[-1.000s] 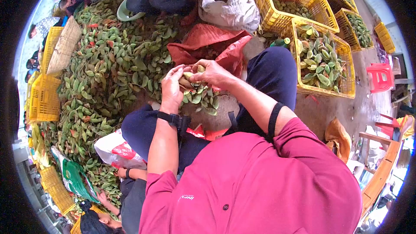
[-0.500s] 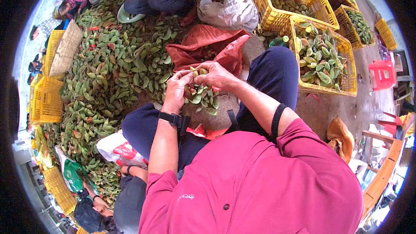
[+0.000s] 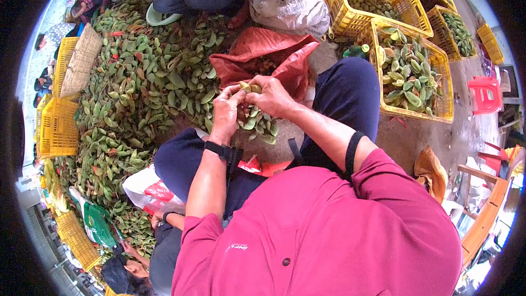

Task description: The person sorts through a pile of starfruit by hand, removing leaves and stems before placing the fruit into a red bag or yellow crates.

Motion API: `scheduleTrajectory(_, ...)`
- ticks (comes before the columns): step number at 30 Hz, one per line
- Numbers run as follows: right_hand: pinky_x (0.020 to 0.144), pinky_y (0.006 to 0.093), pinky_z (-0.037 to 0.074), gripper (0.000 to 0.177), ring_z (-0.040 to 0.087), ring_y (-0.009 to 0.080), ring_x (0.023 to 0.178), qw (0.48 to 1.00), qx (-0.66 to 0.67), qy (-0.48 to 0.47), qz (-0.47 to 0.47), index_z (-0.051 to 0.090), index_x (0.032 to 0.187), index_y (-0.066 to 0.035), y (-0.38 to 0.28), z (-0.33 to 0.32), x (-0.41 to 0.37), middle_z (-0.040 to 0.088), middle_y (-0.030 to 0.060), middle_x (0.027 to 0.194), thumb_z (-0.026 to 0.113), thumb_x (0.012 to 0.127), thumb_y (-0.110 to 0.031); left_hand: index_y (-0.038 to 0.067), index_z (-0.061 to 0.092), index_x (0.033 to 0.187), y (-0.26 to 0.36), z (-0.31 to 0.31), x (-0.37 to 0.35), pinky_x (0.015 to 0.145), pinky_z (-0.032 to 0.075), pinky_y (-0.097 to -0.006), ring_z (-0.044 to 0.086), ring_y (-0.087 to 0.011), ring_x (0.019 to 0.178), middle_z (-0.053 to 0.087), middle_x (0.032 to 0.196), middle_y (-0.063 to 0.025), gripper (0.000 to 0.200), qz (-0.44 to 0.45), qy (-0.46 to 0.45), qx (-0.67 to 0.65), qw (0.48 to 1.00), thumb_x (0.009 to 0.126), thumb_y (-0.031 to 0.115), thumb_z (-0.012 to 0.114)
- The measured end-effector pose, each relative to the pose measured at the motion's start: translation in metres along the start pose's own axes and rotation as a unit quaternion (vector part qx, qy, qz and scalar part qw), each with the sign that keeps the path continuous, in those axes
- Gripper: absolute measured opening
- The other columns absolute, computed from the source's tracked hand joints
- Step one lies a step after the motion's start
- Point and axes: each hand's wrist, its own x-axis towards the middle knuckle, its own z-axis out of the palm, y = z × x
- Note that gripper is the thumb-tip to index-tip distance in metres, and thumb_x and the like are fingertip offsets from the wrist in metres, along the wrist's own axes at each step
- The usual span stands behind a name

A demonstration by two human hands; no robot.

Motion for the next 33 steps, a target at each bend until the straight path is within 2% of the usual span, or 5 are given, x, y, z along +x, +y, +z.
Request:
scheduleTrajectory(17,0.080,0.0291,0.054,0.036,0.065,0.0117,0.089,0.971,0.212,0.096,0.049,0.067,0.111,0.001,0.014,-0.028,0.016,0.071,0.0056,0.099,0.079,0.084,-0.019,0.007,0.064,0.112,-0.009,-0.031,0.041,0.072,0.055,-0.0396,0.064,-0.0205,0.080,0.066,0.089,-0.0054,0.026,-0.187,0.011,-0.258,0.948,0.096,0.027,0.063)
scheduleTrajectory(20,0.067,0.0274,0.048,0.026,0.060,0.0119,0.077,0.906,0.357,0.229,-0.003,0.069,0.105,-0.006,-0.028,-0.120,0.040,0.066,0.0021,0.089,0.073,0.088,-0.026,0.001,0.058,0.118,-0.007,-0.029,0.050,0.103,0.048,-0.0570,0.060,-0.0360,0.107,0.063,0.107,-0.0145,0.029,-0.129,-0.053,-0.336,0.932,0.094,0.017,0.057)
scheduleTrajectory(23,0.043,0.0219,0.036,0.027,0.046,0.0064,0.049,0.795,0.605,0.021,-0.036,0.067,0.089,-0.016,0.017,-0.295,0.088,0.053,-0.0029,0.066,0.063,0.098,-0.041,-0.001,0.048,0.134,0.008,-0.005,0.035,0.110,0.042,-0.0584,0.054,-0.0392,0.124,0.059,0.126,-0.0209,0.042,-0.045,-0.132,-0.310,0.941,0.094,0.007,0.059)
scheduleTrajectory(24,0.038,0.0180,0.027,0.030,0.039,0.0032,0.044,0.853,0.432,0.287,-0.050,0.067,0.092,-0.013,-0.032,-0.281,0.080,0.048,-0.0062,0.064,0.064,0.098,-0.043,0.000,0.048,0.134,0.006,-0.009,0.036,0.109,0.044,-0.0569,0.058,-0.0392,0.120,0.061,0.126,-0.0221,0.041,-0.027,-0.183,-0.309,0.933,0.095,0.007,0.059)
scheduleTrajectory(33,0.084,0.0319,0.054,0.033,0.069,0.0161,0.091,0.995,-0.077,0.039,-0.049,0.070,0.102,0.001,-0.071,-0.063,-0.040,0.074,0.0118,0.094,0.078,0.086,-0.026,0.003,0.047,0.138,0.020,0.005,0.016,0.104,0.051,-0.0520,0.060,-0.0375,0.122,0.058,0.134,-0.0242,0.039,0.034,-0.189,-0.307,0.932,0.100,0.005,0.053)
